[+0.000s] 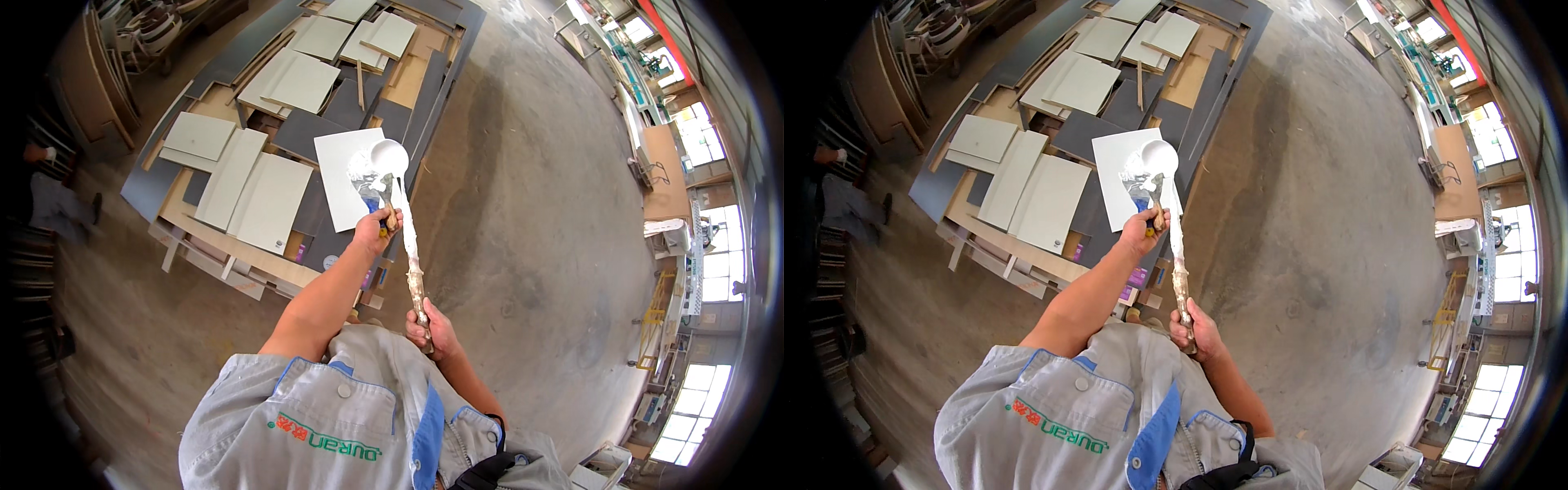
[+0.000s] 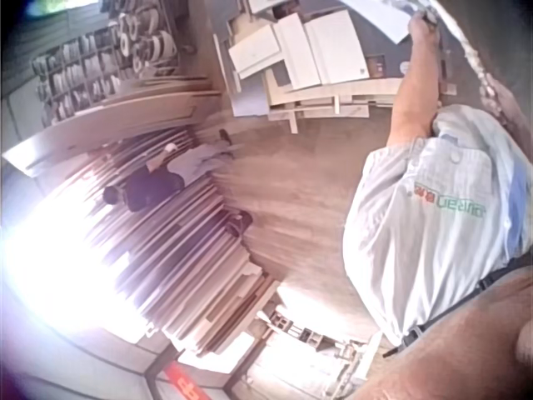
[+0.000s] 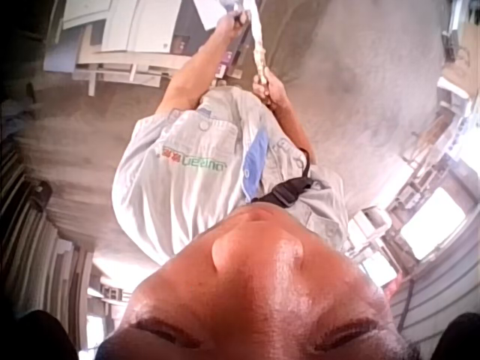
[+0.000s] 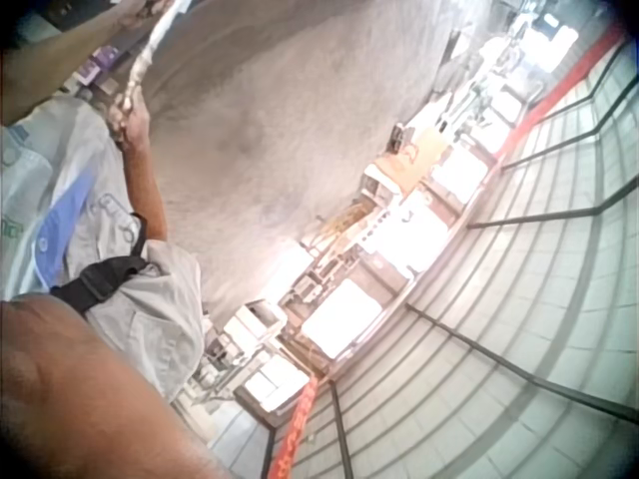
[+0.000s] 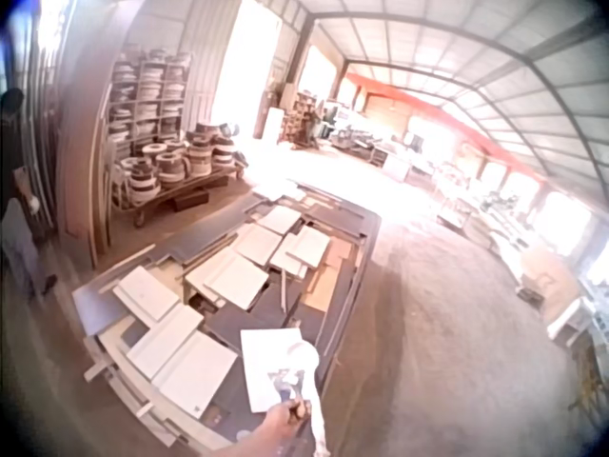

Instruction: The person mixes a white substance using two scrapers on a flat surface, after retrieving the substance from buckets in a workshop.

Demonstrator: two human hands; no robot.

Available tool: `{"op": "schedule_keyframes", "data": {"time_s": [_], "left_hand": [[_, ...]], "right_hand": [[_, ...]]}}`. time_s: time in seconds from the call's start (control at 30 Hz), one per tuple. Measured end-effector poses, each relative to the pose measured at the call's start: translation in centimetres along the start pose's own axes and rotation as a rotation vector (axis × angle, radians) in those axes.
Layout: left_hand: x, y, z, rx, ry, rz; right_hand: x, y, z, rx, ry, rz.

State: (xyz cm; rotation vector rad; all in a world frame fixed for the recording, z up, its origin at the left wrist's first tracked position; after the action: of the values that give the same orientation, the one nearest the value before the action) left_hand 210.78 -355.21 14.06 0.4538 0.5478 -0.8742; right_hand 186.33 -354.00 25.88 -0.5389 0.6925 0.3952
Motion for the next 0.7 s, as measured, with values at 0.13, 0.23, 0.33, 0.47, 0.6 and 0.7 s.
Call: {"op": "schedule_keyframes", "data": {"time_s": [0.13, 0.23, 0.33, 0.47, 0.6, 0.7], "left_hand": [[0.0, -0.1, 0.0, 0.036, -0.032, -0.03], [-0.2, -0.2, 0.0, -0.008, 0.002, -0.031], [-0.1, 0.5, -0.7, -0.046, 0.029, -0.009], [-0.1, 1.2, -1.0, 0.003, 0.056, -0.039], [0.7, 1.1, -2.1, 0.033, 0.029, -0.087], [0.9, 0.9, -2.2, 0.056, 0.03, -0.061]], "right_hand": [[-0.8, -0.1, -0.5, -0.075, 0.042, 0.015], [-1.4, -0.3, -1.0, -0.126, 0.093, 0.019], [-1.9, 0.1, -1.4, -0.118, 0.122, 0.036], [-3.2, 0.1, -3.2, -0.125, 0.156, 0.07], [-3.9, 0.0, -3.6, -0.207, 0.231, 0.084], [-3.6, 0.0, -3.7, -0.277, 0.249, 0.072]]}}
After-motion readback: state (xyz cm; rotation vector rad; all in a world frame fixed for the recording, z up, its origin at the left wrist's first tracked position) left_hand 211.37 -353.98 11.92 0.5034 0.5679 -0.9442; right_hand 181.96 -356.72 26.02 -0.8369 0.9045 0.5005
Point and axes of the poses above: each hand's wrist, its own x-axis towards the middle knuckle, its own z-axis out of the palm, y = z × x, the point moved 9 cm from there along x, towards the middle knuckle, and after that the axes turned 4 degrees about -x, right-handed, at the moved point
